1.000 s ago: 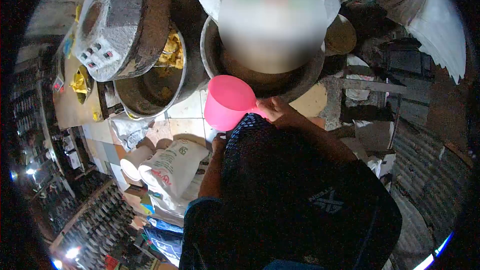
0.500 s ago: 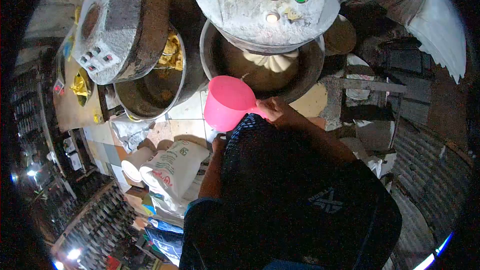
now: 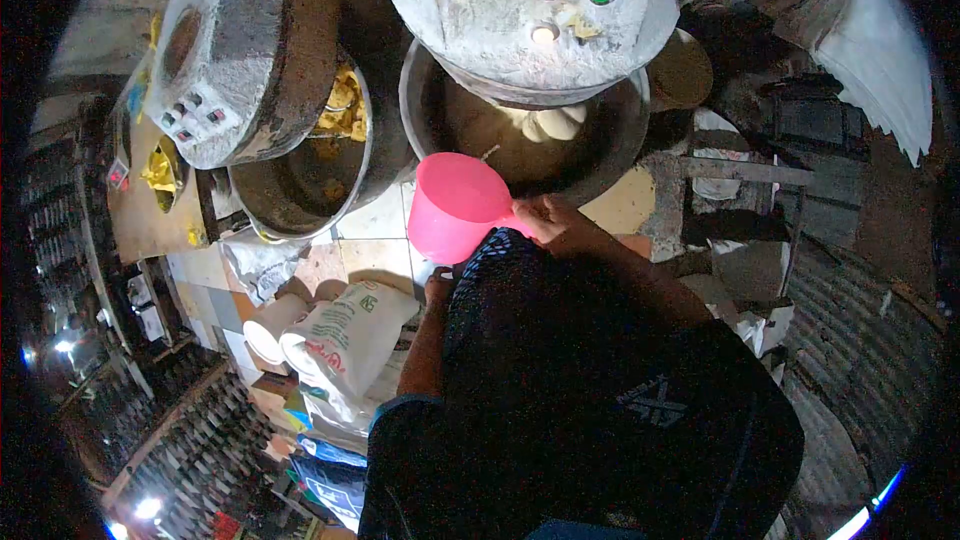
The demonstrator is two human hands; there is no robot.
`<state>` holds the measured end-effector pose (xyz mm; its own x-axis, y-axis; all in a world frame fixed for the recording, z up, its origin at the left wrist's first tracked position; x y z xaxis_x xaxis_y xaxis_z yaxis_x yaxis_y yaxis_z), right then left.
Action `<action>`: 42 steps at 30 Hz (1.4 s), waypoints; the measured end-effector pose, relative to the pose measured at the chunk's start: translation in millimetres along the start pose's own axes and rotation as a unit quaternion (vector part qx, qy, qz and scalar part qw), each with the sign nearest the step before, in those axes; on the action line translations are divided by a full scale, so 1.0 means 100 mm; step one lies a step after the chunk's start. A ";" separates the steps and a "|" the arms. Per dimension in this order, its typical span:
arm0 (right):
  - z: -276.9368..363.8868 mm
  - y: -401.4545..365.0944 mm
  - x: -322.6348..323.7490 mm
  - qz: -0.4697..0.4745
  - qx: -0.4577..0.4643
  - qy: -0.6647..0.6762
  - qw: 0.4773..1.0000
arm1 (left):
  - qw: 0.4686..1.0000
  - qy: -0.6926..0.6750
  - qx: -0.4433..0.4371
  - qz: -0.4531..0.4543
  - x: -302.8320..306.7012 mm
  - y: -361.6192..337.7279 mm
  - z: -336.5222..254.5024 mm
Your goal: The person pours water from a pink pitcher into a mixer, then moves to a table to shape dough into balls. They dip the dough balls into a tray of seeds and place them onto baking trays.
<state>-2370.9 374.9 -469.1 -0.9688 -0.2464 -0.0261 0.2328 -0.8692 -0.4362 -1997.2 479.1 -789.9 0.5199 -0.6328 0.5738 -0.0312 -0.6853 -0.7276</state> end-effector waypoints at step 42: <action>-0.40 0.04 -0.08 0.010 0.089 -0.172 0.981 | 0.997 -0.024 0.062 -0.029 -0.01 -0.04 0.04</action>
Point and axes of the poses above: each hand's wrist, its own y-axis towards the middle knuckle, its own x-axis out of the back of the hand, z = x × y, the point moved 5 cm from there along y, towards the middle knuckle, and after that the axes turned 2 degrees about x, right-handed, at the moved point
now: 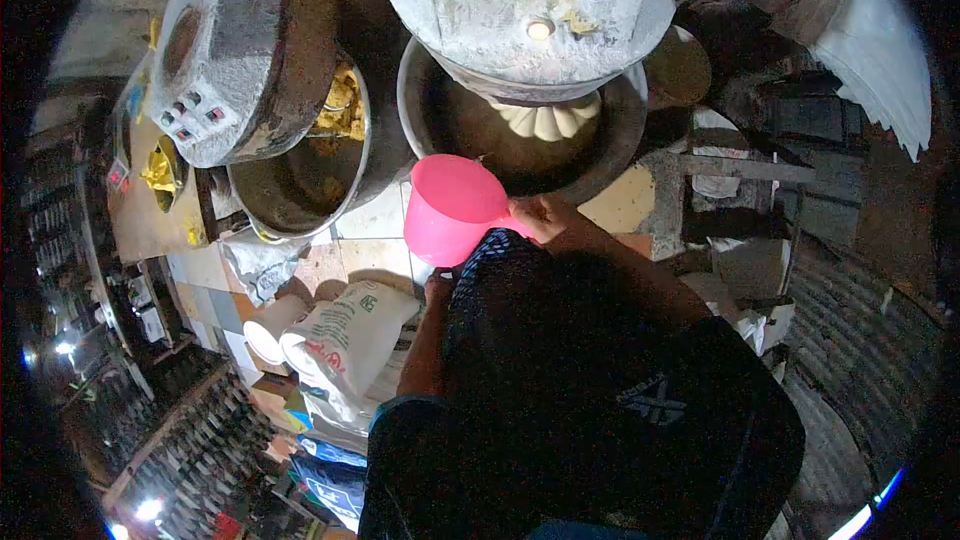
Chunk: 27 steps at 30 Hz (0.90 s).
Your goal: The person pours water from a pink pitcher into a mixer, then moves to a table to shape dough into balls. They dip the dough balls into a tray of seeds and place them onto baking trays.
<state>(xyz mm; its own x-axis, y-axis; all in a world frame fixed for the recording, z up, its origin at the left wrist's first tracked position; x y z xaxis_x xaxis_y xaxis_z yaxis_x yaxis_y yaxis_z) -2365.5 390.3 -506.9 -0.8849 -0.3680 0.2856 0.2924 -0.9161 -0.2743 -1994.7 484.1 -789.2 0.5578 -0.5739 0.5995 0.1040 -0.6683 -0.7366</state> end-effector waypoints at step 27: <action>0.11 0.04 0.05 -0.032 0.089 0.118 0.989 | 0.999 0.025 -0.024 0.002 0.08 -0.08 -0.20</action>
Point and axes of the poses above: each hand's wrist, its own y-axis towards the middle knuckle, its own x-axis out of the back of the hand, z = x × y, the point moved 5 cm from there along y, towards the middle knuckle, and after that the axes turned 2 degrees about x, right-handed, at the moved point
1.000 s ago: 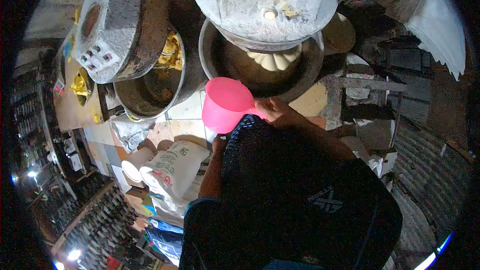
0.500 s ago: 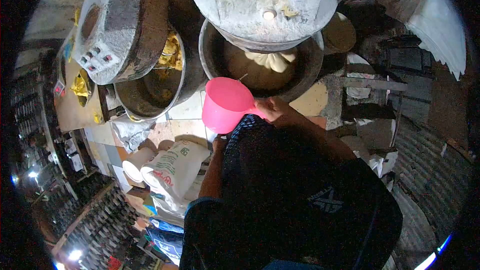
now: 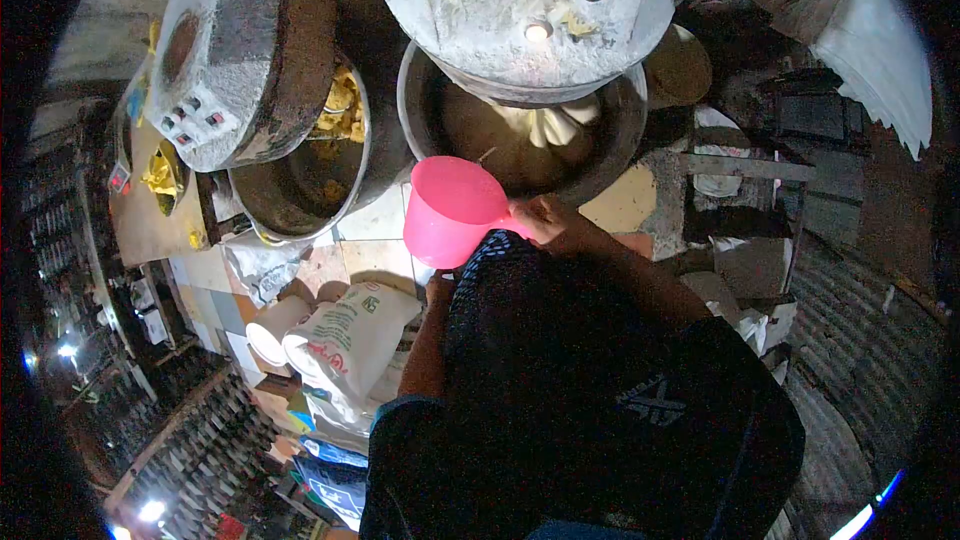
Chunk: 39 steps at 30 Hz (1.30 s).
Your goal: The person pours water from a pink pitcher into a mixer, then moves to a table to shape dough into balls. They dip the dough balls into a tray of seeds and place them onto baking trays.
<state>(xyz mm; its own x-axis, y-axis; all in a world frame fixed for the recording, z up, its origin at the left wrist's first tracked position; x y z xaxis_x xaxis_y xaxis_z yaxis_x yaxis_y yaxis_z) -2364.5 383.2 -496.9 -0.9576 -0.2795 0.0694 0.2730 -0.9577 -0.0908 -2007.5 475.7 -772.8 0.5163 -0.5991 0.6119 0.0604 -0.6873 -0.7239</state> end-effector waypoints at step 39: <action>-0.73 -0.18 -0.17 -0.079 0.239 -0.251 0.935 | 0.996 -0.032 -0.006 0.083 -0.36 0.42 0.58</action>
Point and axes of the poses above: each hand's wrist, its own y-axis towards the middle knuckle, its own x-axis out of the back of the hand, z = x × y, the point moved 5 cm from there along y, towards the middle knuckle, and after that the axes turned 2 degrees about x, right-handed, at the moved point
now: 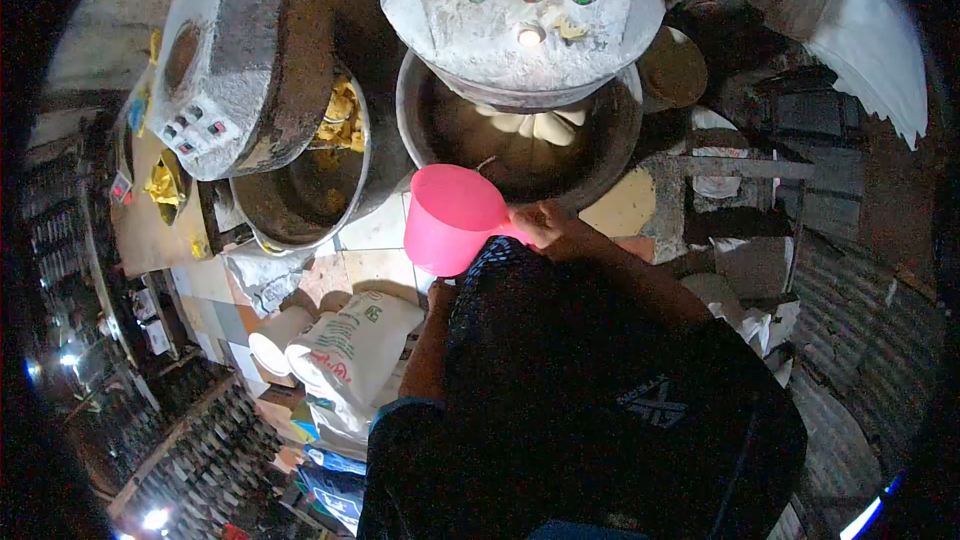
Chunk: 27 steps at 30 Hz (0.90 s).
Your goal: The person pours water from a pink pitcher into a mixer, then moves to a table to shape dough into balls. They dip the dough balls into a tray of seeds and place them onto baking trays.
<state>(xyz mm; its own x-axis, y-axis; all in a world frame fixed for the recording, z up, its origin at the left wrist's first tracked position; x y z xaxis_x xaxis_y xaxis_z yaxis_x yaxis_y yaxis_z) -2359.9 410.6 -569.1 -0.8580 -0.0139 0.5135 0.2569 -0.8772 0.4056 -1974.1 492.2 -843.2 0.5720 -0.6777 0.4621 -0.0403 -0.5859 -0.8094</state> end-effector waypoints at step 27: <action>0.95 0.88 0.84 0.112 -0.195 0.023 0.974 | 0.999 -0.012 0.000 -0.040 0.41 -0.87 -1.04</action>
<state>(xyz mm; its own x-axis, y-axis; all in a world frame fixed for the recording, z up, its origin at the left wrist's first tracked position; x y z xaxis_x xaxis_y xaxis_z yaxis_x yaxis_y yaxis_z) -2367.2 377.4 -418.2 -0.8212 -0.2405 0.5175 0.2599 -0.9650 -0.0360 -2032.3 469.8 -716.3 0.5930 -0.6177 0.5165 0.0060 -0.6380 -0.7700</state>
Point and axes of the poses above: each hand's wrist, its own y-axis towards the middle knuckle, its own x-axis out of the back of the hand, z = x × y, the point moved 5 cm from there along y, towards the middle knuckle, and after that the axes turned 2 degrees about x, right-handed, at the moved point
